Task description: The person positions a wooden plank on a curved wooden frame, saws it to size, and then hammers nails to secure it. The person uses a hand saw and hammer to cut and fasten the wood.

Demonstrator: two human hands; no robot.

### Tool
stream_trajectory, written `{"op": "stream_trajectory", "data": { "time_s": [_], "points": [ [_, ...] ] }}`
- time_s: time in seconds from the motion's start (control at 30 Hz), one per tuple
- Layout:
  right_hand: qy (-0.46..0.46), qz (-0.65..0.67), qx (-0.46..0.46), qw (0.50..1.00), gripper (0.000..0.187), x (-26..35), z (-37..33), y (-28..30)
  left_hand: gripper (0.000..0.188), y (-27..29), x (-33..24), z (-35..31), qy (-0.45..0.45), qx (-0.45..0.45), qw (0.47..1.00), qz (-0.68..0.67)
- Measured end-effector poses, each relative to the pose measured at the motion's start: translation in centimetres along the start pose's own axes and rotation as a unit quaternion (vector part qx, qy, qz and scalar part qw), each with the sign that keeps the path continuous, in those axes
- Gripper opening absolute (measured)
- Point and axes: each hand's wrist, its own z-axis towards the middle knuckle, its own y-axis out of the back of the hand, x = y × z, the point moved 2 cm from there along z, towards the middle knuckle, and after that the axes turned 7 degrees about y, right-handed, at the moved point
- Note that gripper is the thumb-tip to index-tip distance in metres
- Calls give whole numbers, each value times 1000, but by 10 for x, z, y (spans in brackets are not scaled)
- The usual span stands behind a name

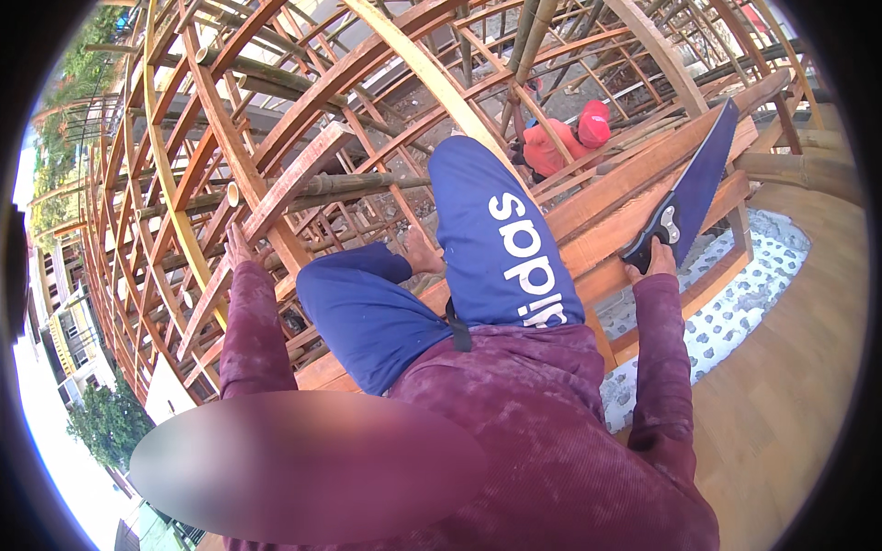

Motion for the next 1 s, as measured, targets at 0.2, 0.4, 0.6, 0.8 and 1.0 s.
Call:
{"op": "stream_trajectory", "data": {
  "time_s": [0.2, 0.4, 0.6, 0.8, 1.0],
  "points": [
    [18, -8, 41, 999, 77, 27, 1, 23, 116, -10, -15, -29, -56, -64, 992, -88],
    [23, -36, 59, 997, 77, 22, 5, 22, 117, -68, 3, -71, 103, -89, 962, -236],
    [29, -136, 252, 958, 42, 81, 50, 94, 57, -73, -12, -108, 136, -77, 858, -489],
    [497, 72, 20, 865, 62, 343, 138, 61, 44, -36, -100, -152, 49, -7, 751, -658],
    [595, -244, 15, 765, 111, 590, 135, -33, 32, -64, -55, -144, 222, -65, 482, -845]
  ]
}}
